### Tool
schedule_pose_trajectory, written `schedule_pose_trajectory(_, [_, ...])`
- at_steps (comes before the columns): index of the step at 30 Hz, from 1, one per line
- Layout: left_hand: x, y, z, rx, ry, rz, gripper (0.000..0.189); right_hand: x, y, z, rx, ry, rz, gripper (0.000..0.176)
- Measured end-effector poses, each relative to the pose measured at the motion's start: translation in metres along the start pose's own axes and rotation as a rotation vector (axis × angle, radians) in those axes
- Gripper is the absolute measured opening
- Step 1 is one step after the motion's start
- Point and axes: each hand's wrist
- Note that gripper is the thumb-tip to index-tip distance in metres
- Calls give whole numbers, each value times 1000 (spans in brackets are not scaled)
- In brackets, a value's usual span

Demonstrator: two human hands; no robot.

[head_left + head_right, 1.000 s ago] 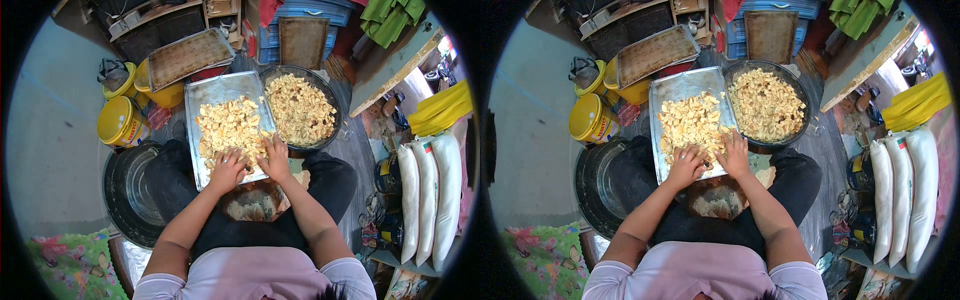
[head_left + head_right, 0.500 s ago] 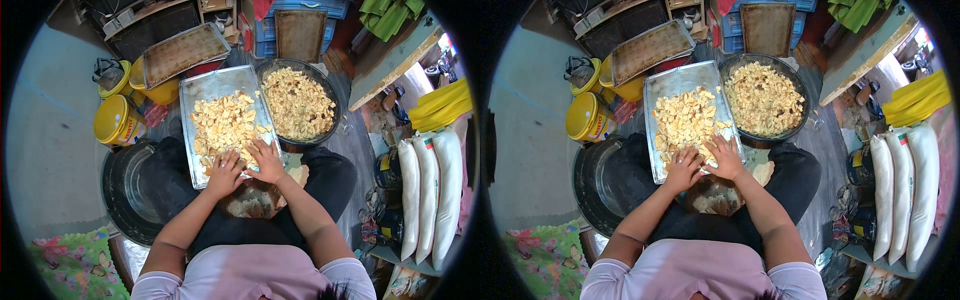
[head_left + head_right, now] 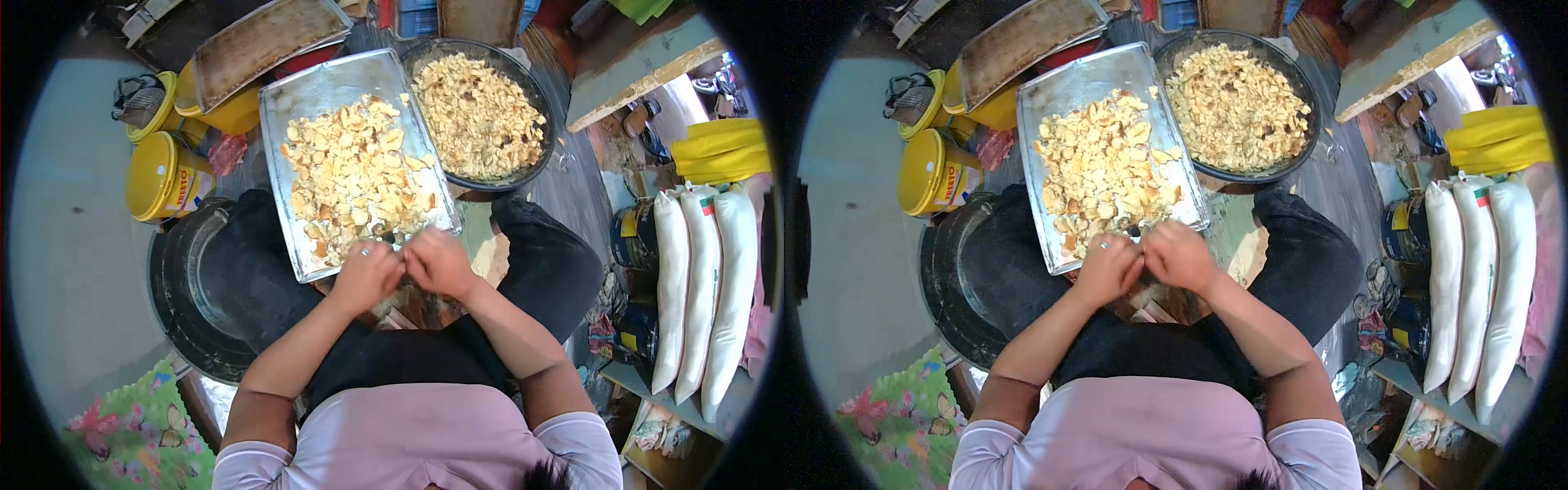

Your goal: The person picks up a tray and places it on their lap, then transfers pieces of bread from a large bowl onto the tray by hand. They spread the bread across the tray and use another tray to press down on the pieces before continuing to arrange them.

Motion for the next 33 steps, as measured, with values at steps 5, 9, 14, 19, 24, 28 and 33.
schedule_pose_trajectory(5, [-4,-36,14,-224,-79,-335,21,-40,-51,39,93,-18,-15,22])
schedule_pose_trajectory(9, [-7,-93,-12,-305,46,-777,28,-31,-98,79,-183,-469,-673,33])
schedule_pose_trajectory(14, [-23,-140,-39,-291,222,-534,30,-25,-273,203,-347,-39,-479,52])
schedule_pose_trajectory(19, [-19,-136,-46,-560,353,-908,37,2,-294,192,-113,-343,-373,51])
schedule_pose_trajectory(24, [-11,-126,-40,-708,487,-947,42,10,-299,195,-97,-424,-340,50])
schedule_pose_trajectory(28, [-12,-118,-39,-643,399,-876,39,12,-302,198,-66,-449,-301,49])
schedule_pose_trajectory(33, [-1,-99,-35,-558,339,-907,42,12,-300,206,5,-436,-212,48])
Point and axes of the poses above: each hand's wrist, its own x-axis towards the middle knuckle, its own y-axis out of the back of the hand, z = x × y, and after that the axes turned 8 degrees about -y, right-handed
